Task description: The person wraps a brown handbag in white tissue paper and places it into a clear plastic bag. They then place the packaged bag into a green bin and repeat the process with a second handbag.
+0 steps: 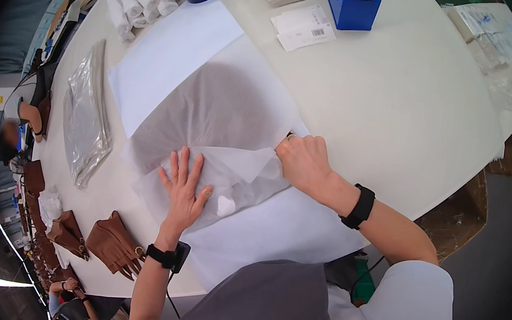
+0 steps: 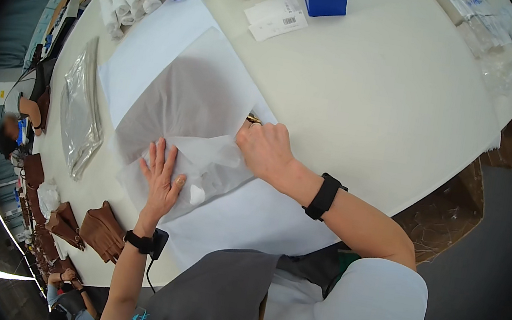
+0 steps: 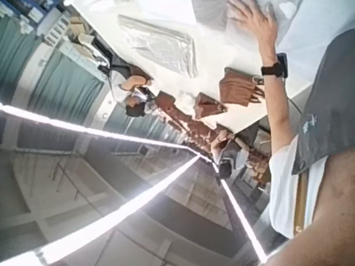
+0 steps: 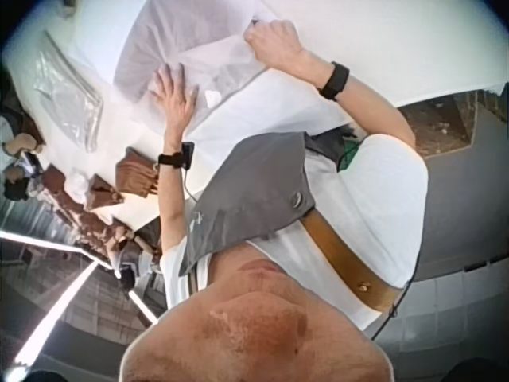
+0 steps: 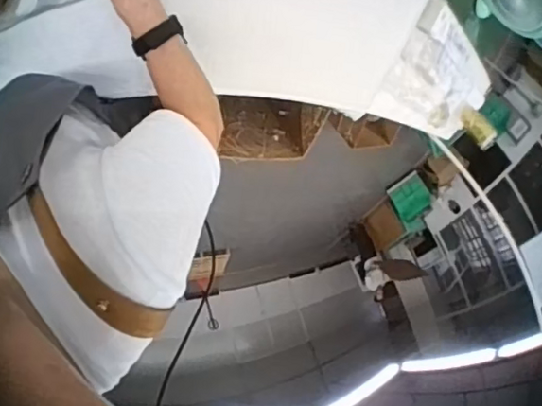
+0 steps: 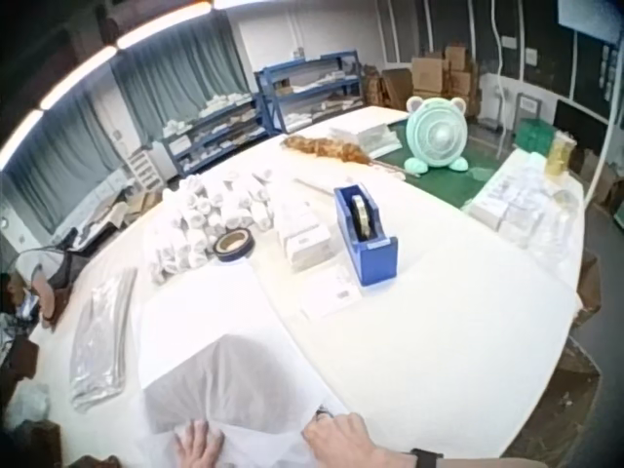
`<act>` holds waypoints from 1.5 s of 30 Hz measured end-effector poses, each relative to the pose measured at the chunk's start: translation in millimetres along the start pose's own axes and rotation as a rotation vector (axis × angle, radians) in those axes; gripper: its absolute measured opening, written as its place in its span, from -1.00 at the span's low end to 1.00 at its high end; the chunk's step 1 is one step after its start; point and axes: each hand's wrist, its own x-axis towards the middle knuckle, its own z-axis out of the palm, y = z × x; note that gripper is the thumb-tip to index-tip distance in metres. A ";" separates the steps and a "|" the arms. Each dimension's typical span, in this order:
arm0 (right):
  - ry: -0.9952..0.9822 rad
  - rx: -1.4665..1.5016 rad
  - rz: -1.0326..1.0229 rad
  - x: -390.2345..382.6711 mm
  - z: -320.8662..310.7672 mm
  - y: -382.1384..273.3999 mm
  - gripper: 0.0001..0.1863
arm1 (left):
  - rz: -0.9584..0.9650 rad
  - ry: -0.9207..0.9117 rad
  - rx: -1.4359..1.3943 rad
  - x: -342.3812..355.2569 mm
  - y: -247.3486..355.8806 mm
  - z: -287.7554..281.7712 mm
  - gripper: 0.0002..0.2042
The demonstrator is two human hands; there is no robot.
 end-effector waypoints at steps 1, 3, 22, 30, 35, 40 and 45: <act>0.014 -0.018 -0.014 0.5 -0.6 0.7 -0.88 | 0.001 0.006 -0.001 0.4 0.0 0.6 -0.39; 0.029 -0.053 -0.041 2.3 0.0 1.5 -0.87 | -0.001 0.014 -0.003 -0.6 -0.1 1.2 -0.39; 0.207 0.371 0.241 -0.7 -8.8 -30.8 -0.91 | 0.023 0.079 0.001 -3.3 -2.5 4.8 -0.40; 0.151 0.062 0.188 -15.0 -14.3 -24.5 -0.94 | 0.010 0.072 -0.006 -2.2 0.2 3.5 -0.40; -0.087 0.522 0.471 -5.9 -22.5 -22.9 -0.83 | 0.014 0.074 -0.003 -3.1 -2.0 5.4 -0.40; -0.012 0.589 0.066 -15.6 -26.3 -5.4 -0.80 | 0.004 0.072 0.011 -2.7 2.1 1.7 -0.41; -0.317 0.919 0.374 -14.7 -55.0 14.0 -0.76 | 0.011 0.096 0.032 -3.9 0.3 2.3 -0.42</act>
